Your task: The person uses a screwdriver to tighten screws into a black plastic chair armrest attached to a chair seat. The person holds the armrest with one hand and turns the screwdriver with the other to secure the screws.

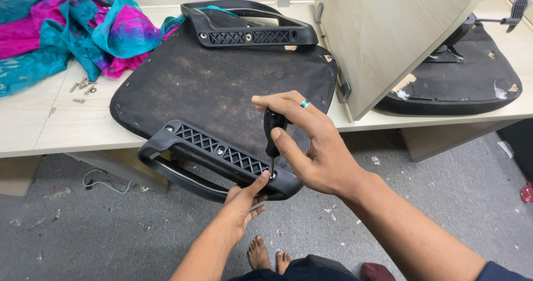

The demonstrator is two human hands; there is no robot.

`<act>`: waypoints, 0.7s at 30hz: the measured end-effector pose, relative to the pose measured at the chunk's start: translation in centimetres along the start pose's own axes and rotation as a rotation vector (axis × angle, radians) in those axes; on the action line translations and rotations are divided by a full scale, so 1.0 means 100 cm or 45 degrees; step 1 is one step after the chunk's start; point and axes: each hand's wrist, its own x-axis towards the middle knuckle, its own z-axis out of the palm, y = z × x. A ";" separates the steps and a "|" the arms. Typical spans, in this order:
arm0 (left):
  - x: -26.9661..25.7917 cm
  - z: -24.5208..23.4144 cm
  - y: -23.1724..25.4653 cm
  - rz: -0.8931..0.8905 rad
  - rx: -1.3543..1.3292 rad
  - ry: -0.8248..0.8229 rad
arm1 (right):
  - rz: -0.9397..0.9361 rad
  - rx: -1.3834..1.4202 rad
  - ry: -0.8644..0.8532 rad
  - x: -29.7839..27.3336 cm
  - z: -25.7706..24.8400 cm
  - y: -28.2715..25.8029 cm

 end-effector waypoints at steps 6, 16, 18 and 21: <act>-0.001 -0.002 0.001 0.009 -0.004 -0.013 | 0.245 -0.080 0.024 -0.002 0.007 0.001; -0.001 -0.003 0.003 0.005 -0.010 -0.015 | 0.225 0.014 0.007 -0.006 0.005 -0.005; -0.001 -0.004 0.004 -0.001 0.015 -0.005 | 0.255 -0.041 0.006 -0.004 0.005 -0.005; -0.001 -0.004 0.004 0.008 -0.003 -0.019 | 0.297 -0.074 -0.020 -0.004 0.002 -0.003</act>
